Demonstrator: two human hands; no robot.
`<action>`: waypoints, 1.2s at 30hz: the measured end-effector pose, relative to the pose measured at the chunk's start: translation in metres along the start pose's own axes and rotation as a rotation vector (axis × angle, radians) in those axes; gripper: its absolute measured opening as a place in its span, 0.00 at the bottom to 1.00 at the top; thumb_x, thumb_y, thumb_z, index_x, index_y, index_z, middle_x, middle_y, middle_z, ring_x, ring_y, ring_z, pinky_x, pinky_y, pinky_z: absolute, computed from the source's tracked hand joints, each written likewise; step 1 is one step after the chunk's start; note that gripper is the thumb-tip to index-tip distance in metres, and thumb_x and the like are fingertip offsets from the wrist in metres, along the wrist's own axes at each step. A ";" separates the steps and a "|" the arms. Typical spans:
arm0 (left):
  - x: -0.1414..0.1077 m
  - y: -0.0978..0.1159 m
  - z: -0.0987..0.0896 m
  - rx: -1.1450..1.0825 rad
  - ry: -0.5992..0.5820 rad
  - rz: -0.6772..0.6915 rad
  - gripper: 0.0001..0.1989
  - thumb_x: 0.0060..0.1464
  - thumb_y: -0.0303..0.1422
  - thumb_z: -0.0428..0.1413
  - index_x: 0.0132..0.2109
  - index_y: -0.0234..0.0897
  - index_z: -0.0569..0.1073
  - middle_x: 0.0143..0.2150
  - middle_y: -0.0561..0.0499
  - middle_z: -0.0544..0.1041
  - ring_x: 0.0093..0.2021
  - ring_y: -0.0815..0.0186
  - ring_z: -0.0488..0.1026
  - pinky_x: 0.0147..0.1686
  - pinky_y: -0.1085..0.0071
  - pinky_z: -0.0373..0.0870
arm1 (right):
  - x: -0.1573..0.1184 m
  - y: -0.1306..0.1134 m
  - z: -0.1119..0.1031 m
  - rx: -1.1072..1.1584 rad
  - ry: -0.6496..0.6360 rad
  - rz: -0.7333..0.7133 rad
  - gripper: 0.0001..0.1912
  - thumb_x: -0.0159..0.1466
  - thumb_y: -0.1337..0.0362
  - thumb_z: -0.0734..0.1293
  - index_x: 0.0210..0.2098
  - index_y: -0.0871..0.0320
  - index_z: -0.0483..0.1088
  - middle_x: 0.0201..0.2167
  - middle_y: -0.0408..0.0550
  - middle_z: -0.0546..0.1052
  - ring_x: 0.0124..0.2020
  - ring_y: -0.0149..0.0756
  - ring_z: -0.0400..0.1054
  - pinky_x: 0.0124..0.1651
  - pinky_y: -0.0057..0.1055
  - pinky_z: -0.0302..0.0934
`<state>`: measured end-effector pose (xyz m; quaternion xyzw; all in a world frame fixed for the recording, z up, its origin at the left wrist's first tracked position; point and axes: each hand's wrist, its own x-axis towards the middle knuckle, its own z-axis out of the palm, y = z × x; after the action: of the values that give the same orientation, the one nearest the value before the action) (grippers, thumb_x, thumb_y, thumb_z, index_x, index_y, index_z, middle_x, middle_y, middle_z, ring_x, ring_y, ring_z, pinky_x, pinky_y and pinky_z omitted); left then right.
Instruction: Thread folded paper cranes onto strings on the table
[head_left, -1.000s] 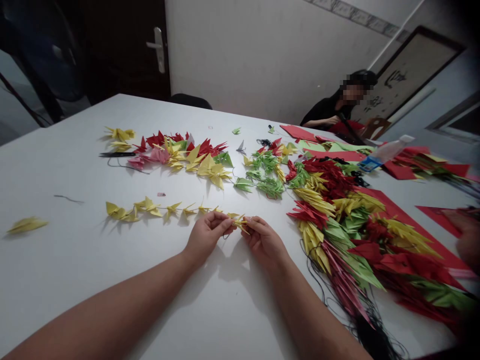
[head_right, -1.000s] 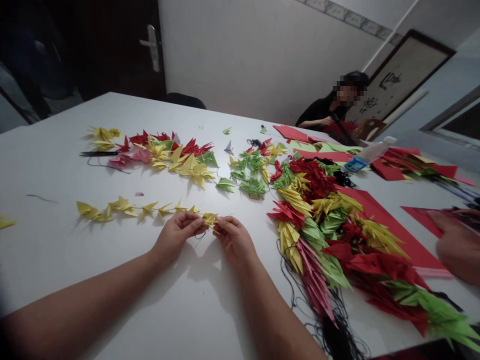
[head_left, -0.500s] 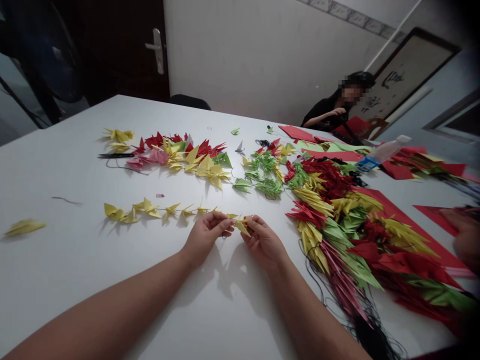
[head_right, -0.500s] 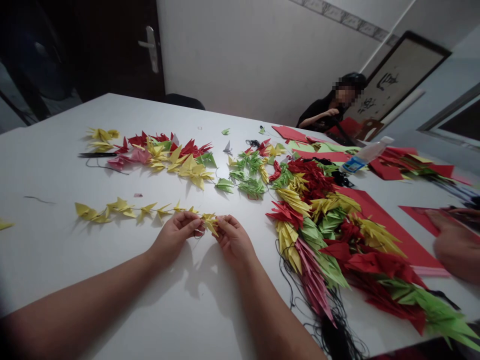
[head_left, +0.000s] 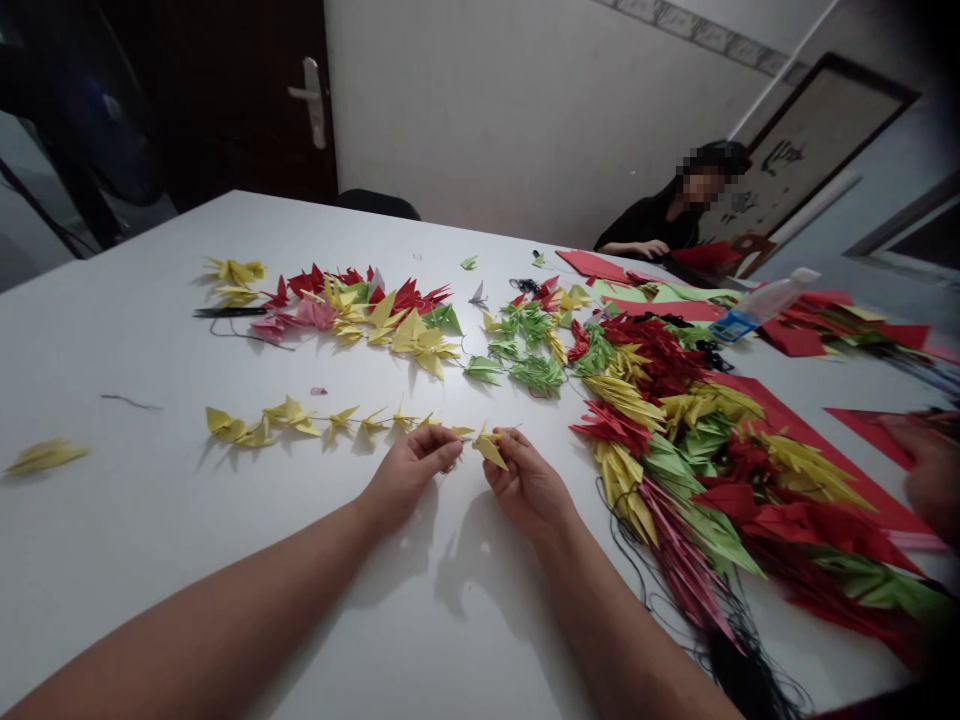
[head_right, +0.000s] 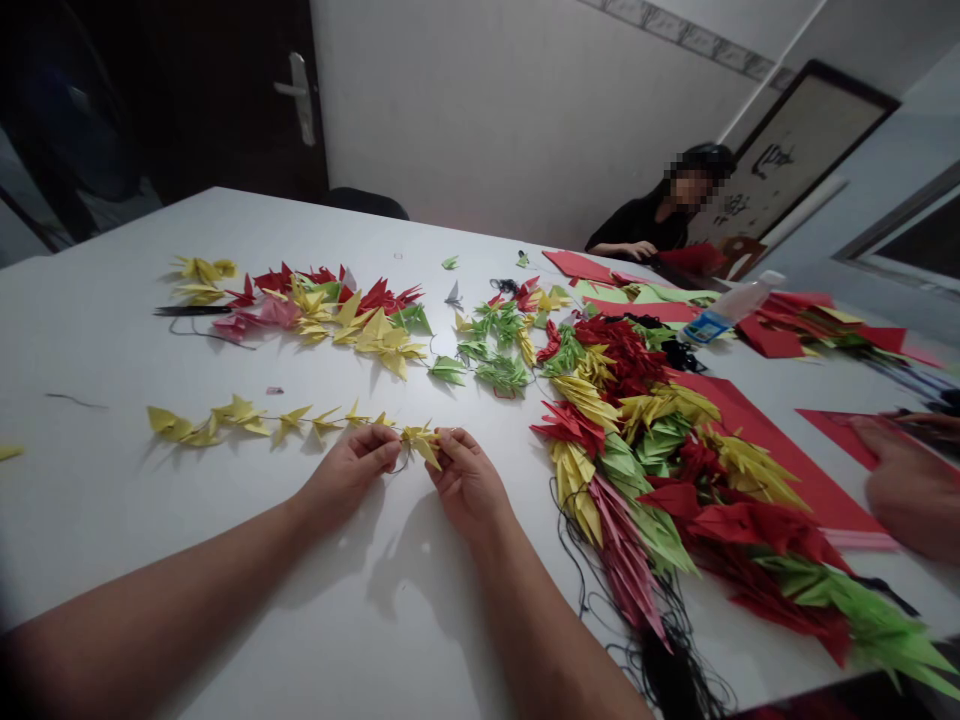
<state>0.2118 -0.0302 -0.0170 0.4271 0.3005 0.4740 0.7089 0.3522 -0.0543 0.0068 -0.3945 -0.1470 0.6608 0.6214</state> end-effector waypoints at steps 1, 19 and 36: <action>0.000 0.000 0.000 0.001 0.000 -0.003 0.09 0.42 0.35 0.61 0.29 0.35 0.71 0.23 0.57 0.67 0.25 0.75 0.61 0.29 0.76 0.59 | 0.000 0.000 0.000 0.004 -0.002 -0.002 0.14 0.37 0.68 0.77 0.21 0.60 0.69 0.19 0.38 0.74 0.21 0.22 0.67 0.23 0.15 0.63; -0.002 0.003 0.001 0.014 0.014 -0.027 0.11 0.38 0.36 0.63 0.28 0.35 0.72 0.25 0.56 0.70 0.26 0.74 0.62 0.32 0.75 0.60 | 0.000 0.005 0.002 0.003 -0.029 0.014 0.13 0.39 0.68 0.76 0.20 0.60 0.68 0.20 0.38 0.74 0.21 0.22 0.67 0.23 0.16 0.63; -0.006 0.008 0.007 0.134 0.136 0.030 0.10 0.36 0.35 0.64 0.29 0.36 0.77 0.30 0.50 0.78 0.35 0.64 0.73 0.40 0.67 0.67 | 0.001 0.008 0.003 -0.020 0.024 0.037 0.13 0.39 0.67 0.76 0.20 0.58 0.68 0.20 0.38 0.74 0.22 0.22 0.68 0.24 0.15 0.64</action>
<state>0.2120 -0.0362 -0.0063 0.4450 0.3726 0.4911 0.6497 0.3447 -0.0542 0.0025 -0.4114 -0.1389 0.6657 0.6068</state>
